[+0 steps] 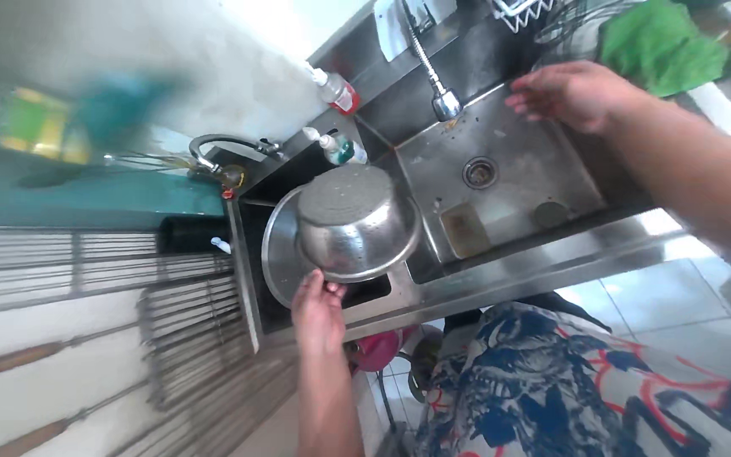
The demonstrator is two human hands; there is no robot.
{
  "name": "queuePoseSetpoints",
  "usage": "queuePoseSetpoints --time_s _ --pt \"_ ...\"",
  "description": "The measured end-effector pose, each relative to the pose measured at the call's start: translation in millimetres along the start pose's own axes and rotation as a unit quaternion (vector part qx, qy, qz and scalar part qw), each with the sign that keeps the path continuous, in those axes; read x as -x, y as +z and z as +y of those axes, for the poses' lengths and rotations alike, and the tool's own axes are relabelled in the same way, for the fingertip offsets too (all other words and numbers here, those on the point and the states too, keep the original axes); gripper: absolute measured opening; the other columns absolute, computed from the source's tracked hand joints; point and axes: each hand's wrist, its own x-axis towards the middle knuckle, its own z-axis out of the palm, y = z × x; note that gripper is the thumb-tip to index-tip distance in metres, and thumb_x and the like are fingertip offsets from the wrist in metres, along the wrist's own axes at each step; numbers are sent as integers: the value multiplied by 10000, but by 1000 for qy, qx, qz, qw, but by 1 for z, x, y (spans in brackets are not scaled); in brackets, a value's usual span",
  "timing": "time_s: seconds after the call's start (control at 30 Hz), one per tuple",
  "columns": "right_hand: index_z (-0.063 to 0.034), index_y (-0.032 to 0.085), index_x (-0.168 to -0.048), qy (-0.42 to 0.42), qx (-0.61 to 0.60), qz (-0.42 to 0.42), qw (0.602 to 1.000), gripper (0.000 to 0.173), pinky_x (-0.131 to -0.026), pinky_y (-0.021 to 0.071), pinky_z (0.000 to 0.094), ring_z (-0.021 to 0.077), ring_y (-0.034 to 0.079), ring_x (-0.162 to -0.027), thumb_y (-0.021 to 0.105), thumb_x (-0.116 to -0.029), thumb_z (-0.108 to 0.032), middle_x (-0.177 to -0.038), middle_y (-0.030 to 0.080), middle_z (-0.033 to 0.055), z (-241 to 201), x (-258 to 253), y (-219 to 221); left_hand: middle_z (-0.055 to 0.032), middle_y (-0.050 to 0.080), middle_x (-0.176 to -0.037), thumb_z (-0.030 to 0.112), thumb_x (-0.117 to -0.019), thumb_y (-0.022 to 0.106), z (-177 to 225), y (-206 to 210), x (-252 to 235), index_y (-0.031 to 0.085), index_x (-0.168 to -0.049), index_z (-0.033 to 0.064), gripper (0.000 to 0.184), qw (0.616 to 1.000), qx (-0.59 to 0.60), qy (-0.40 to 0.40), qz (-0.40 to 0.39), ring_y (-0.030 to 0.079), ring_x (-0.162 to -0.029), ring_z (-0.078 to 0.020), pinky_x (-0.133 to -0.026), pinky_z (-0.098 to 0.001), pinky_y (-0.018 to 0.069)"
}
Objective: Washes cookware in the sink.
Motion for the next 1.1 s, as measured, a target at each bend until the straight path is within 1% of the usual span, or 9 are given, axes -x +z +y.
queuePoseSetpoints --time_s 0.17,0.37,0.47,0.53,0.87,0.93,1.0,1.07,1.1 --pt "-51 596 -1363 -47 70 -16 996 366 -878 554 323 131 678 -992 460 -1109 -277 -1171 700 74 -60 -49 25 1 618 -703 71 -1096 388 -53 62 15 599 -979 20 246 996 -27 -40 -77 589 -572 -60 -578 -220 548" --pt "3 510 -1462 -90 202 41 974 453 -1060 461 589 386 574 -1286 516 -1031 -137 -1424 565 247 -66 -181 63 -24 577 -770 98 -1094 441 -122 141 5 584 -1067 -38 199 985 -76 -108 -108 582 -615 -77 -621 -235 550" --pt "6 354 -1569 -99 270 46 957 635 -1134 404 627 426 498 -1393 585 -985 -89 -1496 513 265 -70 -239 77 -29 567 -748 104 -1099 447 -140 175 -13 581 -1056 -52 210 982 -86 -126 -109 574 -599 -75 -609 -220 537" --pt "33 391 -1536 -111 328 39 937 637 -1120 407 641 445 510 -1373 630 -957 -83 -1463 532 284 -76 -262 83 -24 556 -727 111 -1107 427 -145 190 -25 575 -1034 -47 229 981 -92 -125 -118 572 -594 -74 -614 -221 538" --pt "73 576 -1348 -155 557 -7 816 423 -1078 422 672 519 501 -1335 635 -966 -97 -1364 564 329 -40 -242 77 -42 563 -731 91 -1104 417 -152 208 -48 573 -1021 -47 224 978 -95 -138 -128 579 -595 -89 -619 -230 544" --pt "51 555 -1384 -151 508 -19 848 383 -1094 416 656 476 527 -1339 481 -1073 -159 -1388 568 301 -36 -223 71 -48 557 -750 104 -1110 407 -154 209 -47 570 -1057 -50 230 975 -100 -147 -131 576 -613 -100 -634 -245 542" --pt "15 657 -1248 -181 369 -1 912 480 -1034 477 571 363 650 -1172 346 -1136 -334 -1213 675 232 -35 -192 66 -46 565 -758 123 -1112 414 -157 208 -47 579 -1064 -51 244 974 -107 -147 -135 582 -623 -96 -646 -249 546" --pt "-12 681 -1146 -195 270 -47 942 481 -853 517 488 254 648 -895 412 -1117 -409 -986 667 147 -33 -150 68 -52 565 -780 122 -1111 419 -161 210 -48 577 -1071 -54 239 973 -106 -149 -138 581 -637 -100 -650 -250 546" --pt "-23 684 -1210 -199 273 -79 938 415 -861 542 501 257 674 -891 517 -1085 -381 -996 697 144 -28 -134 70 -58 561 -799 112 -1108 421 -163 210 -47 577 -1086 -61 234 973 -107 -151 -137 575 -648 -106 -656 -254 541"
